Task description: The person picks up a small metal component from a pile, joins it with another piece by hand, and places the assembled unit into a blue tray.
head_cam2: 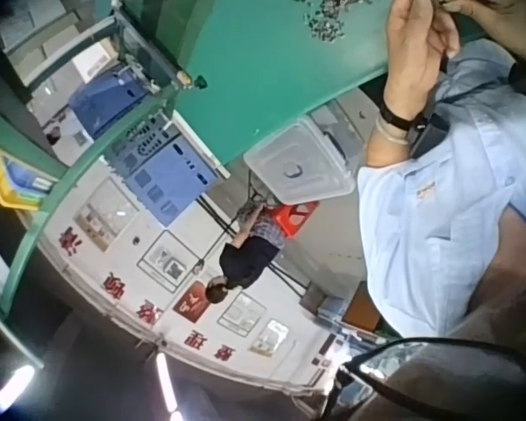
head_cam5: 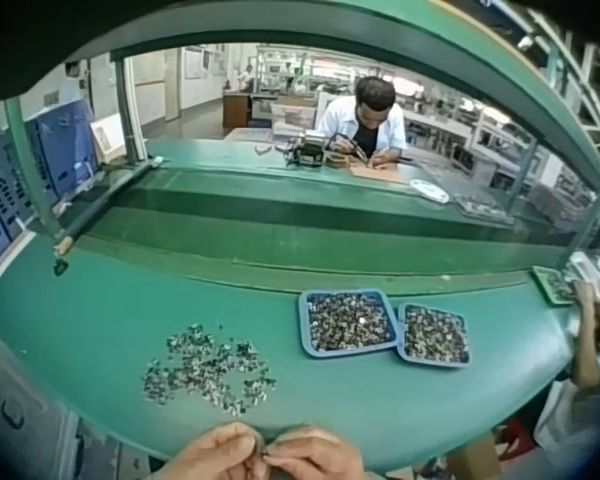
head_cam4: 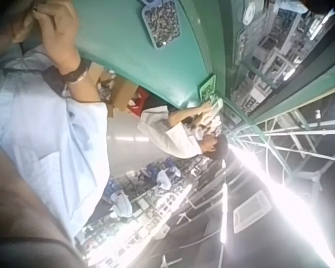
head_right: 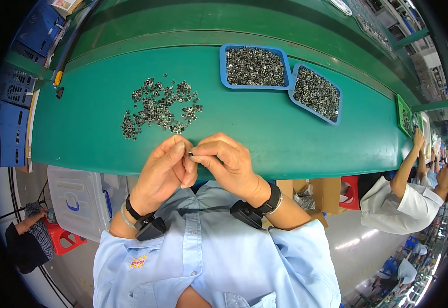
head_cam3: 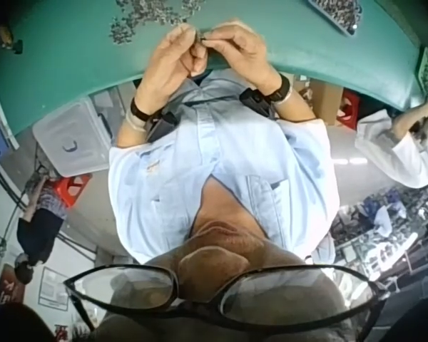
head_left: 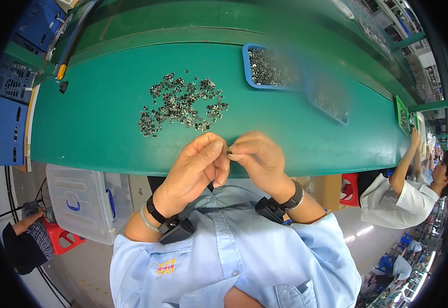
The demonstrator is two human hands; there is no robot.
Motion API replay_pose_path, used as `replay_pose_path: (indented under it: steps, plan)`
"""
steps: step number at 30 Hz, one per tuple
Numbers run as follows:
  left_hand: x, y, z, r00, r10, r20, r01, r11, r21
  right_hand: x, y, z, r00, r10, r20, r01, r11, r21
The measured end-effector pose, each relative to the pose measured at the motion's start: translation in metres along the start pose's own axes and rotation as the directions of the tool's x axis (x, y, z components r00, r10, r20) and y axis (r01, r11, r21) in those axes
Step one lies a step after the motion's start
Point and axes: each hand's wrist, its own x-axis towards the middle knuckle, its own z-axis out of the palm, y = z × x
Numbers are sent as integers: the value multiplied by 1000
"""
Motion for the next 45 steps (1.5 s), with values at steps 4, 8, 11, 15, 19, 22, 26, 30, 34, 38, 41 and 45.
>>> replay_pose_path:
  steps: [4,8,11,15,19,22,26,30,34,38,41,45]
  plan:
    - [2,0,-6,1000,-24,5,24,994,106,0,1,1,1000,-4,-14,4,1000,10]
    - [2,3,-5,999,-50,11,48,985,166,-1,1,0,1000,13,2,-13,1000,20]
    - [1,6,-2,998,-61,-17,63,972,225,-3,-1,-1,999,40,20,-40,999,23]
    - [2,5,0,998,-56,-23,59,985,163,0,-1,-6,999,44,26,-44,999,-10]
    - [4,6,-8,998,21,-60,-14,993,114,21,3,-35,996,3,-86,-27,962,-272]
    - [1,7,-16,996,49,-79,-39,992,117,54,12,-74,981,13,-194,-111,855,-507]
    - [0,5,-22,996,36,-87,-27,993,113,84,38,-90,979,28,-200,-143,795,-590]
    - [-2,6,-24,995,37,-93,-30,997,76,85,44,-69,999,-39,6,34,762,-647]
    - [2,6,-28,997,16,-80,-13,999,38,73,44,-33,961,106,255,67,806,-589]
    - [1,6,-29,998,13,-64,-11,1000,22,71,40,-25,935,123,334,119,776,-619]
    - [1,6,-28,999,17,-48,-16,1000,9,68,35,-34,925,173,339,99,750,-654]
    - [3,7,-28,999,14,-38,-12,999,52,54,36,-42,957,200,211,-53,835,-548]
